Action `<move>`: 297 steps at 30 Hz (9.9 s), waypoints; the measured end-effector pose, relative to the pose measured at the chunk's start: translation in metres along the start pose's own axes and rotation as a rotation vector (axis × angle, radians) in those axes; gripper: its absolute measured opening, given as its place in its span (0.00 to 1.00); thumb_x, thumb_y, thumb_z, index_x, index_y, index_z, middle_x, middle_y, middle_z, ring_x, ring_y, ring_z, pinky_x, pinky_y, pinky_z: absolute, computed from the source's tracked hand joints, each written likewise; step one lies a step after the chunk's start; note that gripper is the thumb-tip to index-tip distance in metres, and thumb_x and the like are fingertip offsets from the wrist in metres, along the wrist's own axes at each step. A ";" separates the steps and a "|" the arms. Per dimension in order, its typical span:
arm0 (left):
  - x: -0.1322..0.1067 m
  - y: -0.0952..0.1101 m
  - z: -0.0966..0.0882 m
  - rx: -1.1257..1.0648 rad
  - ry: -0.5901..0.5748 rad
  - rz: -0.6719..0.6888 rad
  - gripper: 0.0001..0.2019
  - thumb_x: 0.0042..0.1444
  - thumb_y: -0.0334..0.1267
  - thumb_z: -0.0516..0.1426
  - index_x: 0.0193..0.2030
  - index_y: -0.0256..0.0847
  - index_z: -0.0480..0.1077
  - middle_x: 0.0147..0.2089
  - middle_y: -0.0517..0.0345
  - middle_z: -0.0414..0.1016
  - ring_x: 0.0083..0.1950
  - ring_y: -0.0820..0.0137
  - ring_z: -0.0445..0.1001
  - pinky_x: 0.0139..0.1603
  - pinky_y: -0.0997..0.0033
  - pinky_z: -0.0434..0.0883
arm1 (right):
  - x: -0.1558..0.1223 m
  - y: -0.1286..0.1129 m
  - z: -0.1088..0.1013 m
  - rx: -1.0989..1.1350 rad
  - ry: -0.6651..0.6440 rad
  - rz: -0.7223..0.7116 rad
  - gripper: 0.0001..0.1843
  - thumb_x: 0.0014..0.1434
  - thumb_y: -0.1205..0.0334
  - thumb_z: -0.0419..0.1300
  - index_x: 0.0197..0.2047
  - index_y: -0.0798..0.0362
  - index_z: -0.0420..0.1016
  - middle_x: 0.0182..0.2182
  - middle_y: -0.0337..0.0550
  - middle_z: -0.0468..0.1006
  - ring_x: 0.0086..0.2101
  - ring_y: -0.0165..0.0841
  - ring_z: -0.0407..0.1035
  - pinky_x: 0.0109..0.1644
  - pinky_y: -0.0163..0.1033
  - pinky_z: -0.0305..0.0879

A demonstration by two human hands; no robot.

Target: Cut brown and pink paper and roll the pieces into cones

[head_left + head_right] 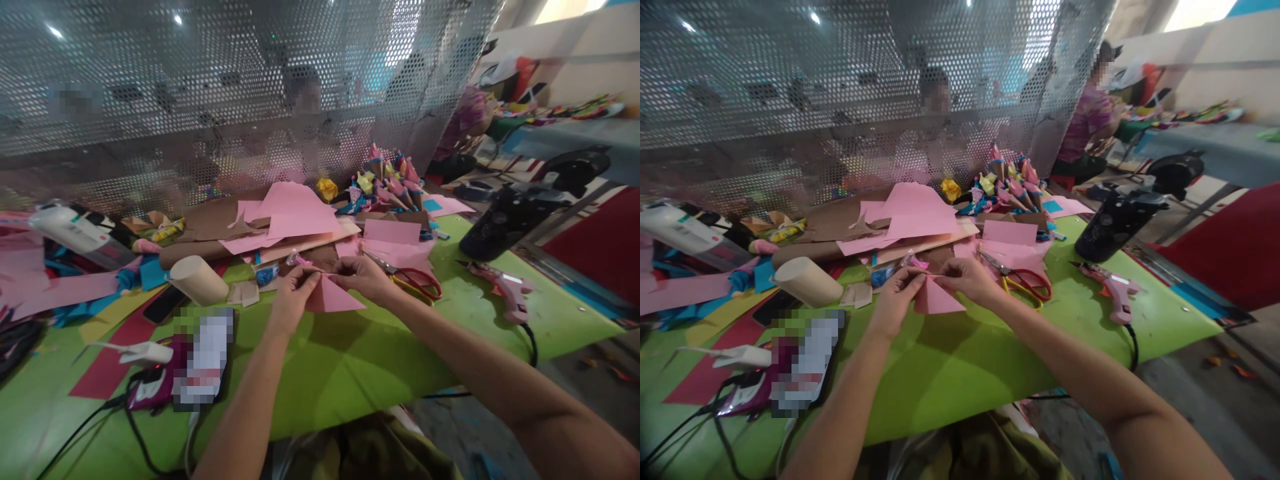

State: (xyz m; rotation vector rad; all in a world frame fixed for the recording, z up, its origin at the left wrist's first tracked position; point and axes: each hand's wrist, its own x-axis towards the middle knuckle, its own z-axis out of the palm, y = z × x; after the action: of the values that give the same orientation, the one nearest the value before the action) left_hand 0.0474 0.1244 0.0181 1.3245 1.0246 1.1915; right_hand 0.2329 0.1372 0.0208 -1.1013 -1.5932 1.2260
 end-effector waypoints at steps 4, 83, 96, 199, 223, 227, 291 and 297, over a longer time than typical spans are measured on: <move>-0.001 0.001 0.004 -0.104 -0.010 -0.104 0.19 0.45 0.54 0.70 0.37 0.41 0.79 0.35 0.59 0.77 0.37 0.71 0.71 0.40 0.72 0.68 | 0.001 0.003 0.001 -0.057 0.087 -0.047 0.25 0.47 0.38 0.68 0.23 0.51 0.68 0.18 0.34 0.67 0.23 0.28 0.58 0.27 0.35 0.51; 0.000 -0.004 0.001 0.099 0.125 0.050 0.18 0.56 0.55 0.61 0.34 0.40 0.78 0.32 0.60 0.77 0.35 0.69 0.72 0.39 0.70 0.68 | -0.003 0.000 -0.001 -0.088 0.010 -0.095 0.21 0.49 0.43 0.70 0.27 0.54 0.76 0.23 0.39 0.76 0.26 0.30 0.66 0.31 0.36 0.60; 0.002 0.003 -0.006 0.135 0.163 0.129 0.14 0.55 0.51 0.63 0.35 0.41 0.77 0.35 0.58 0.79 0.38 0.69 0.74 0.42 0.70 0.69 | -0.001 0.002 -0.004 -0.134 0.078 -0.097 0.21 0.49 0.44 0.70 0.25 0.54 0.74 0.20 0.37 0.73 0.24 0.29 0.63 0.28 0.35 0.55; 0.004 0.018 -0.030 0.356 -0.079 0.049 0.14 0.58 0.50 0.60 0.35 0.40 0.76 0.31 0.58 0.78 0.34 0.67 0.74 0.39 0.68 0.69 | 0.000 -0.003 -0.014 0.016 0.207 -0.151 0.18 0.49 0.46 0.68 0.28 0.53 0.74 0.24 0.36 0.71 0.27 0.30 0.62 0.32 0.37 0.58; 0.002 -0.004 -0.001 0.098 0.107 0.023 0.14 0.51 0.50 0.65 0.31 0.40 0.76 0.29 0.59 0.76 0.35 0.68 0.72 0.37 0.71 0.69 | -0.001 -0.008 -0.006 0.179 0.151 0.051 0.20 0.40 0.47 0.73 0.27 0.54 0.76 0.21 0.35 0.69 0.24 0.27 0.60 0.27 0.35 0.53; 0.002 -0.002 0.002 0.048 0.043 -0.016 0.16 0.47 0.49 0.68 0.35 0.39 0.77 0.31 0.58 0.78 0.35 0.67 0.73 0.40 0.69 0.71 | 0.000 -0.003 -0.005 0.174 0.192 0.029 0.19 0.42 0.48 0.73 0.27 0.53 0.76 0.22 0.36 0.71 0.26 0.29 0.63 0.28 0.36 0.57; -0.007 0.009 0.008 -0.382 -0.093 -0.260 0.17 0.50 0.39 0.68 0.44 0.42 0.70 0.30 0.63 0.71 0.25 0.79 0.63 0.23 0.80 0.58 | 0.001 -0.004 -0.003 0.319 0.156 0.003 0.14 0.41 0.54 0.72 0.29 0.53 0.80 0.25 0.39 0.79 0.28 0.30 0.68 0.34 0.36 0.62; -0.010 0.010 0.010 -0.363 -0.148 -0.277 0.20 0.49 0.40 0.69 0.48 0.43 0.70 0.30 0.64 0.70 0.24 0.79 0.62 0.21 0.81 0.57 | 0.000 -0.003 -0.001 0.342 0.223 0.018 0.10 0.41 0.56 0.69 0.26 0.51 0.77 0.22 0.36 0.76 0.26 0.29 0.65 0.31 0.35 0.59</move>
State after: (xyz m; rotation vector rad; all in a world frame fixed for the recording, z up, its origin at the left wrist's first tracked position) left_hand 0.0557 0.1124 0.0270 0.9368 0.8085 0.9960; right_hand 0.2333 0.1370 0.0243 -0.9931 -1.1578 1.2810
